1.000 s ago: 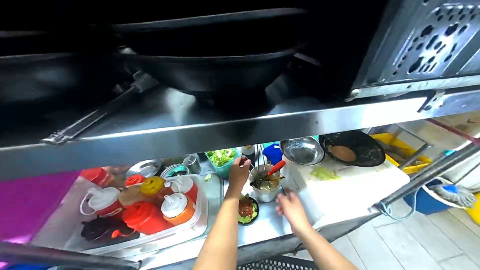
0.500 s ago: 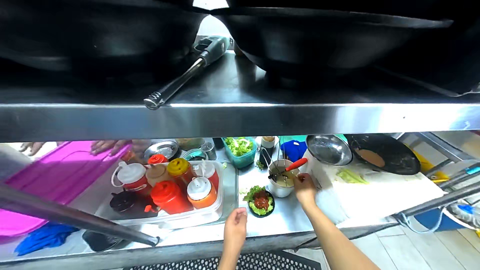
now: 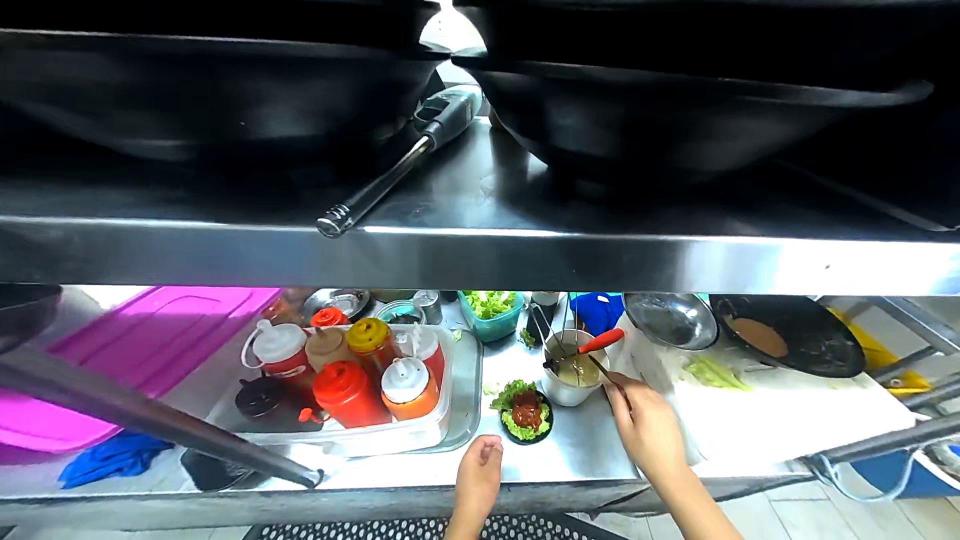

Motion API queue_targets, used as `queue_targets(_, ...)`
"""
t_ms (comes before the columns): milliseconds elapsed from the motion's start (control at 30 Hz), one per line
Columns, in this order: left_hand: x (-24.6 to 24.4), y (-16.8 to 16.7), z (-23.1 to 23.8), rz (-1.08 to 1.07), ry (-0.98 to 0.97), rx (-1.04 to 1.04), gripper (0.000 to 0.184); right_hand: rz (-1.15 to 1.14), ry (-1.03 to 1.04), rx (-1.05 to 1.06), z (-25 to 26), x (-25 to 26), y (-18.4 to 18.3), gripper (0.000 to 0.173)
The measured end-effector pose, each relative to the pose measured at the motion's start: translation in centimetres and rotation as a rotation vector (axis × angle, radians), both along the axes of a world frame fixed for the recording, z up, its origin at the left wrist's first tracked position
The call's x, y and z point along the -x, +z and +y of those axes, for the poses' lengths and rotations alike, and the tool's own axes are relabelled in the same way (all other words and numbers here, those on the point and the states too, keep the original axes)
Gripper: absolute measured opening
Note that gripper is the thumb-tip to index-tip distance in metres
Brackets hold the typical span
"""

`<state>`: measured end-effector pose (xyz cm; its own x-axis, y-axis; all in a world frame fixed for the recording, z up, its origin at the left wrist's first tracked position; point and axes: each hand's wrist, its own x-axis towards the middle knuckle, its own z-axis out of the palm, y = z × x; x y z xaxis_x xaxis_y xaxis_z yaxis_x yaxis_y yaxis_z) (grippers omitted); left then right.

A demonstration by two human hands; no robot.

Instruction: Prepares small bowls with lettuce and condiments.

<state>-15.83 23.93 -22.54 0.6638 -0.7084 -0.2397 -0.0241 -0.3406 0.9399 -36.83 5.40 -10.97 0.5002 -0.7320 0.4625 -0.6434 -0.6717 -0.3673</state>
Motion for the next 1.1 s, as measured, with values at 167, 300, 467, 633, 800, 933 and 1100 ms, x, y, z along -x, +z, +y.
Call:
queue_targets(167, 0.6, -0.4, -1.0, -0.025, -0.025, -0.025, 0.027, -0.081, 0.093, 0.017, 1.9, 3.1, -3.6, 0.036)
queue_targets(300, 1.4, -0.2, -1.1, -0.077, 0.012, -0.029, 0.036, -0.187, 0.122, 0.088, 3.2, 3.9, -4.6, 0.035)
queue_targets(467, 2.0, -1.2, -1.3, -0.053, 0.033, 0.026, 0.043, -0.384, 0.152, 0.144, 5.5, 5.5, -4.0, 0.031)
queue_targets(633, 1.5, -3.3, -1.3, -0.122, -0.018, 0.1, 0.056, -0.853, 0.122, -0.237, 9.0, 4.7, -1.9, 0.008)
queue_targets(800, 0.8, -3.2, -1.5, -0.128, -0.092, 0.148, 0.097, -0.744, 0.109, -0.368, 9.2, 2.2, -5.0, 0.011)
queue_targets(933, 0.6, -3.5, -1.9, -0.148, -0.086, 0.127, 0.102, -0.497, 0.197, -0.373, 8.3, 0.6, -7.6, 0.033)
queue_targets(1100, 0.7, -4.2, -2.1, -0.186, -0.051, 0.123, 0.085, -0.359, 0.308, -0.309, 8.1, -0.8, -9.7, 0.032)
